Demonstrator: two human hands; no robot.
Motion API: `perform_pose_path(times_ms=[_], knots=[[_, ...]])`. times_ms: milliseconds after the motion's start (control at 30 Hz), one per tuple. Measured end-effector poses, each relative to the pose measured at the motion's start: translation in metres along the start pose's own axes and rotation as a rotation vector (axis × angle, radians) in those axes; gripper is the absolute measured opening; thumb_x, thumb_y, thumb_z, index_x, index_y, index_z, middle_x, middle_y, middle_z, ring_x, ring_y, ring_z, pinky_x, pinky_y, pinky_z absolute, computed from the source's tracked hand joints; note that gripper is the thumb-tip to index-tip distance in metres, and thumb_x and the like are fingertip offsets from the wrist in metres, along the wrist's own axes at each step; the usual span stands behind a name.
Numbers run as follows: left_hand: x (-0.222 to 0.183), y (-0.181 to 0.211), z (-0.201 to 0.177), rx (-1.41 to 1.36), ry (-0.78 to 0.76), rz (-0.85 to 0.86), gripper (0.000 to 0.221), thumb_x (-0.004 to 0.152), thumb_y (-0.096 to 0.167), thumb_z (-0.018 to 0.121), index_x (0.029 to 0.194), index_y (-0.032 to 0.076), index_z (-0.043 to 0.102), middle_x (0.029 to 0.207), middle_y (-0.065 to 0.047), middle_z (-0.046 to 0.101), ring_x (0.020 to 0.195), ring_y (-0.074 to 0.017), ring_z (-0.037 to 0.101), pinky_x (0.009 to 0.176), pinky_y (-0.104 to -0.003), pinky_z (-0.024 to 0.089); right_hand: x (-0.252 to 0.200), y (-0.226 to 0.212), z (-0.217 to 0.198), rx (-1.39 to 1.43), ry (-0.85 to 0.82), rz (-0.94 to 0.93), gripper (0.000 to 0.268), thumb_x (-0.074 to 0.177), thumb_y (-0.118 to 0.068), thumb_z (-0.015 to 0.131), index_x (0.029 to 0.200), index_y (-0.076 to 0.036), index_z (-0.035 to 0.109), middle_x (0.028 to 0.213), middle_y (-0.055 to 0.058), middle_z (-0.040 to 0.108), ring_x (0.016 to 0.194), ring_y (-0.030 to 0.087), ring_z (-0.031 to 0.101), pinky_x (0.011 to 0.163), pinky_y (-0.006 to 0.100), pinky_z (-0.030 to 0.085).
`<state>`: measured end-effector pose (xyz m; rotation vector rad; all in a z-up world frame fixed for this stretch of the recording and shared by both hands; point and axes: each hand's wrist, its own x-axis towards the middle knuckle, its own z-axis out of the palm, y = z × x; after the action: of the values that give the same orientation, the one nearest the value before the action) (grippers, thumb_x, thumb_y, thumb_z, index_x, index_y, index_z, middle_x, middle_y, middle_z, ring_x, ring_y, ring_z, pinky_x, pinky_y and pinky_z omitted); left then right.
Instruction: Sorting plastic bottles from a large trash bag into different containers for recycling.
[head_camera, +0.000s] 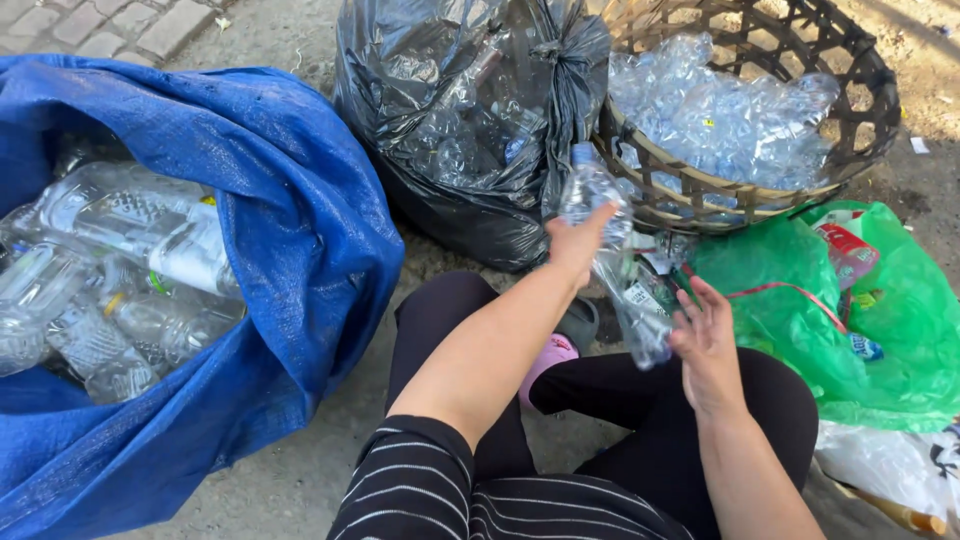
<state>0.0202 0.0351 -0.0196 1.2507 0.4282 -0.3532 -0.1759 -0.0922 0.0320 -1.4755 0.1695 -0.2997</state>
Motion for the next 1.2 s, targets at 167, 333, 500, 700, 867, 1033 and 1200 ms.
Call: perform_pose_path(times_ms=[167,333,500,700,867,1033,1200], knots=[[-0.002,0.001,-0.007,-0.127,0.220,-0.032,0.115,0.068,0.060,0.086,0.145,0.002,0.023,0.128,-0.026,0.056,0.107,-0.0336,0.069,0.096,-0.047,0.059,-0.015,0.000,0.013,0.042,0.151,-0.065,0.098,0.071,0.002,0.084,0.153,-0.016,0.033,0.141,0.002,0.044,0.123,0.016,0.052,0.103,0.030,0.053],[-0.035,0.027,-0.013,-0.153,0.068,-0.173,0.119,0.067,0.054,0.087,0.145,-0.001,0.016,0.135,-0.032,0.040,0.115,-0.0440,0.060,0.084,-0.062,0.057,-0.002,0.003,-0.007,0.032,0.194,-0.147,0.094,0.061,0.010,0.088,0.142,-0.008,0.044,0.135,0.013,0.048,0.119,0.028,0.056,0.098,0.036,0.060],[-0.090,0.104,-0.034,0.027,0.191,-0.035,0.135,0.054,0.058,0.089,0.151,-0.012,0.026,0.152,-0.035,0.040,0.144,-0.0423,0.043,0.118,-0.052,0.037,-0.003,-0.017,-0.015,0.012,0.164,-0.131,0.092,0.054,0.007,0.091,0.137,-0.011,0.054,0.131,0.001,0.054,0.113,0.012,0.059,0.091,0.023,0.062],[-0.019,0.051,-0.042,0.051,0.250,-0.042,0.112,0.051,0.028,0.099,0.138,-0.014,0.041,0.128,-0.031,0.057,0.117,-0.0419,0.063,0.101,-0.053,0.048,0.005,0.003,-0.022,0.035,0.113,-0.109,0.089,0.058,0.001,0.090,0.139,-0.011,0.057,0.127,0.003,0.058,0.107,0.010,0.061,0.088,0.022,0.062],[-0.036,0.054,-0.033,0.181,0.273,0.023,0.099,0.051,0.038,0.095,0.129,-0.004,0.051,0.126,-0.023,0.064,0.125,-0.0377,0.062,0.107,-0.047,0.049,0.017,0.020,-0.034,0.057,0.161,-0.134,0.066,0.085,-0.030,0.082,0.142,-0.009,0.057,0.129,0.004,0.060,0.111,0.007,0.060,0.094,0.021,0.058],[-0.041,0.044,-0.017,0.369,0.074,0.194,0.066,0.067,0.046,0.082,0.119,0.009,0.065,0.116,-0.018,0.073,0.122,-0.0368,0.066,0.102,-0.048,0.053,0.023,0.064,-0.038,0.101,0.176,0.148,0.046,0.102,-0.050,0.069,0.123,-0.009,0.070,0.107,0.009,0.070,0.094,0.015,0.069,0.085,0.034,0.062],[-0.022,0.007,0.018,0.089,-0.206,0.325,0.030,0.068,0.029,0.081,0.091,0.015,0.068,0.077,-0.006,0.072,0.083,-0.0201,0.072,0.075,-0.031,0.055,0.017,0.091,-0.039,0.266,0.088,0.426,0.050,0.103,-0.056,0.065,0.106,-0.007,0.072,0.094,0.018,0.072,0.084,0.032,0.076,0.072,0.054,0.063]])
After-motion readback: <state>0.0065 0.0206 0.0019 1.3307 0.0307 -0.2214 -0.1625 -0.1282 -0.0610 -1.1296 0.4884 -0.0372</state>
